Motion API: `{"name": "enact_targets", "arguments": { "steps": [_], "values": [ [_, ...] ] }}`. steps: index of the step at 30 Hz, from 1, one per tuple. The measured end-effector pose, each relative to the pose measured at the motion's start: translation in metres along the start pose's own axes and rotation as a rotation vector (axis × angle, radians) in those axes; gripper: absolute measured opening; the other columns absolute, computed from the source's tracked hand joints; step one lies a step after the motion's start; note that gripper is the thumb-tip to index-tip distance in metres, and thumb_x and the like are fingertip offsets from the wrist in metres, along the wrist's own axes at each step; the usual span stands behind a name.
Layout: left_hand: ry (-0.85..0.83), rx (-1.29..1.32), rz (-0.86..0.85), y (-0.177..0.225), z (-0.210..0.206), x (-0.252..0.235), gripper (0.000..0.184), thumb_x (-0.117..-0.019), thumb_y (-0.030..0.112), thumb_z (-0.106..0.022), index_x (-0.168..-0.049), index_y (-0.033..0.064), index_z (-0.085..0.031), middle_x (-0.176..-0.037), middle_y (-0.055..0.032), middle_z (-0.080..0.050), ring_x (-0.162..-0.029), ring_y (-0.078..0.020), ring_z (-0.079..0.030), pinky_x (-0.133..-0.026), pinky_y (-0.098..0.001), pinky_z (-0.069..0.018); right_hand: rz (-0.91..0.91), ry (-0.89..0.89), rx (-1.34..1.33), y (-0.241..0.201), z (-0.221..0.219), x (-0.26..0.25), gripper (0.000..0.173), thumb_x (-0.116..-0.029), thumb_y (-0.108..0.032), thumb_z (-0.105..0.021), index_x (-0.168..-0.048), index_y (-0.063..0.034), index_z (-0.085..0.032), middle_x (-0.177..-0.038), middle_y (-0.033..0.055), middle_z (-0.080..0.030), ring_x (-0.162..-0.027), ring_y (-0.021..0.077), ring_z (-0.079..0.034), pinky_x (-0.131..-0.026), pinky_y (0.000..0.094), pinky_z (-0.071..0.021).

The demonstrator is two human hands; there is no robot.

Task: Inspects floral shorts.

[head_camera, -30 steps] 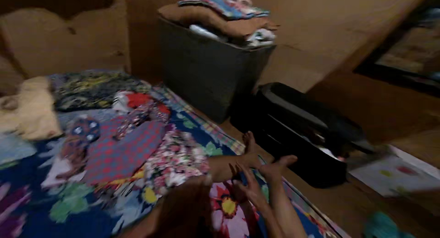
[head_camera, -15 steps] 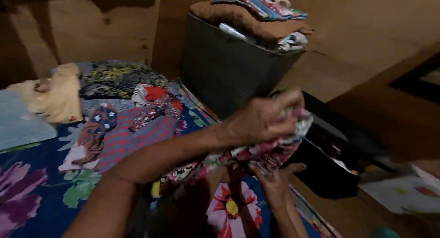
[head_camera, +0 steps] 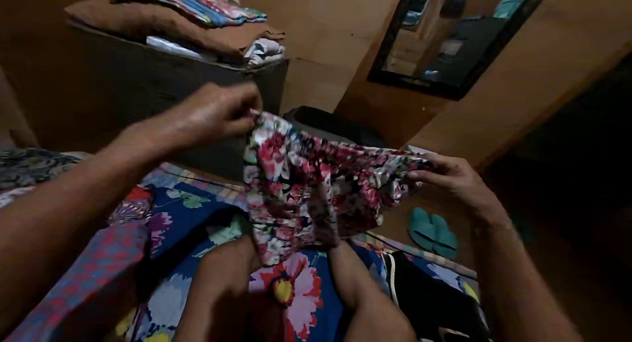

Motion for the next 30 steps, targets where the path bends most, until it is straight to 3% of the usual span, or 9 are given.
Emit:
{"name": "enact_targets", "arguments": {
  "steps": [3, 7, 11, 18, 21, 24, 26, 28, 30],
  "values": [
    [-0.109, -0.019, -0.099, 0.003, -0.04, -0.011, 0.017, -0.0946, -0.003, -0.061, -0.109, 0.0013, -0.068, -0.085, -0.0114, -0.071, -0.074, -0.0213, -0.069, -0.071, -0.0434, -0.0572, -0.137, -0.087, 0.177, -0.003, 0.028, 0.004, 0.018, -0.0929, 0.001, -0.067, -0.11, 0.0018, -0.07, -0.088, 0.0031, -0.069, -0.074, 0.0019, -0.061, -0.071, 0.0214, -0.0529],
    [-0.12, 0.046, -0.114, 0.008, -0.055, -0.031, 0.013, -0.097, 0.001, -0.061, -0.105, -0.0052, -0.068, -0.087, -0.0143, -0.067, -0.075, -0.0201, -0.064, -0.073, -0.0375, -0.0542, -0.098, -0.039, 0.067, -0.019, 0.07, 0.021, 0.022, -0.0884, 0.003, -0.059, -0.103, -0.008, -0.071, -0.085, -0.0075, -0.072, -0.072, -0.0027, -0.065, -0.068, 0.0148, -0.0554],
    [-0.116, 0.108, -0.125, 0.014, -0.074, -0.048, 0.016, -0.0957, 0.014, -0.068, -0.098, -0.0021, -0.071, -0.087, -0.012, -0.07, -0.079, -0.019, -0.067, -0.077, -0.0374, -0.0556, -0.331, -0.135, 0.221, 0.004, 0.086, 0.029, 0.014, -0.0931, 0.006, -0.063, -0.103, -0.0014, -0.07, -0.084, -0.0007, -0.069, -0.074, 0.0004, -0.062, -0.071, 0.0188, -0.0527],
    [-0.088, -0.153, -0.179, 0.06, -0.061, -0.073, 0.029, -0.0993, 0.02, -0.065, -0.095, -0.0086, -0.064, -0.084, -0.0206, -0.062, -0.078, -0.0349, -0.065, -0.073, -0.0502, -0.0527, -0.399, -0.004, 0.241, 0.012, 0.107, 0.041, 0.017, -0.0961, 0.009, -0.056, -0.104, 0.0014, -0.068, -0.087, 0.0025, -0.068, -0.075, 0.0036, -0.062, -0.073, 0.0224, -0.0534],
    [-0.157, -0.037, -0.115, 0.078, -0.059, -0.077, 0.019, -0.0992, 0.01, -0.062, -0.109, -0.006, -0.062, -0.083, -0.0178, -0.064, -0.075, -0.0305, -0.065, -0.072, -0.0466, -0.0529, -0.474, 0.123, 0.279, -0.013, 0.099, 0.046, 0.011, -0.0979, 0.007, -0.056, -0.105, 0.0056, -0.064, -0.084, 0.0063, -0.061, -0.07, 0.0053, -0.052, -0.069, 0.0224, -0.0482],
    [-0.353, 0.054, -0.087, 0.089, -0.062, -0.073, 0.022, -0.0987, 0.003, -0.06, -0.12, -0.001, -0.065, -0.098, -0.0155, -0.067, -0.088, -0.0246, -0.063, -0.082, -0.0426, -0.0513, -0.327, 0.082, 0.176, -0.001, 0.107, 0.042, 0.019, -0.0991, 0.009, -0.05, -0.099, 0.0006, -0.068, -0.081, -0.001, -0.067, -0.069, 0.0003, -0.062, -0.068, 0.0184, -0.0539],
    [-0.478, 0.04, -0.056, 0.086, -0.066, -0.068, 0.02, -0.098, 0.004, -0.063, -0.116, 0.0, -0.07, -0.105, -0.0152, -0.067, -0.093, -0.0225, -0.063, -0.085, -0.0405, -0.0504, -0.308, 0.068, 0.117, 0.003, 0.107, 0.045, 0.024, -0.0985, 0.011, -0.048, -0.098, -0.0001, -0.07, -0.082, -0.0009, -0.07, -0.071, 0.002, -0.064, -0.068, 0.0191, -0.0554],
    [-0.545, -0.013, 0.0, 0.077, -0.073, -0.063, 0.014, -0.098, 0.01, -0.065, -0.105, -0.0014, -0.071, -0.096, -0.0125, -0.063, -0.084, -0.0198, -0.059, -0.077, -0.039, -0.0486, -0.306, 0.042, 0.13, 0.004, 0.103, 0.046, 0.027, -0.0969, 0.014, -0.047, -0.093, -0.0002, -0.07, -0.082, -0.0005, -0.069, -0.07, 0.003, -0.063, -0.067, 0.0195, -0.0548],
    [-0.539, -0.083, 0.014, 0.067, -0.077, -0.06, 0.022, -0.0983, 0.019, -0.068, -0.095, -0.003, -0.07, -0.09, -0.0133, -0.062, -0.079, -0.0222, -0.059, -0.074, -0.0415, -0.0479, -0.336, 0.015, 0.191, 0.003, 0.1, 0.046, 0.023, -0.0983, 0.011, -0.049, -0.09, 0.0, -0.068, -0.076, 0.0012, -0.066, -0.065, 0.0044, -0.059, -0.063, 0.0209, -0.0507]
  ]
}}
Point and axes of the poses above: each hand's wrist, its own x-axis away from the middle knuckle, its own z-axis out of the back of the hand, y = z × x, the point moved 9 cm from there along -x, towards the middle knuckle
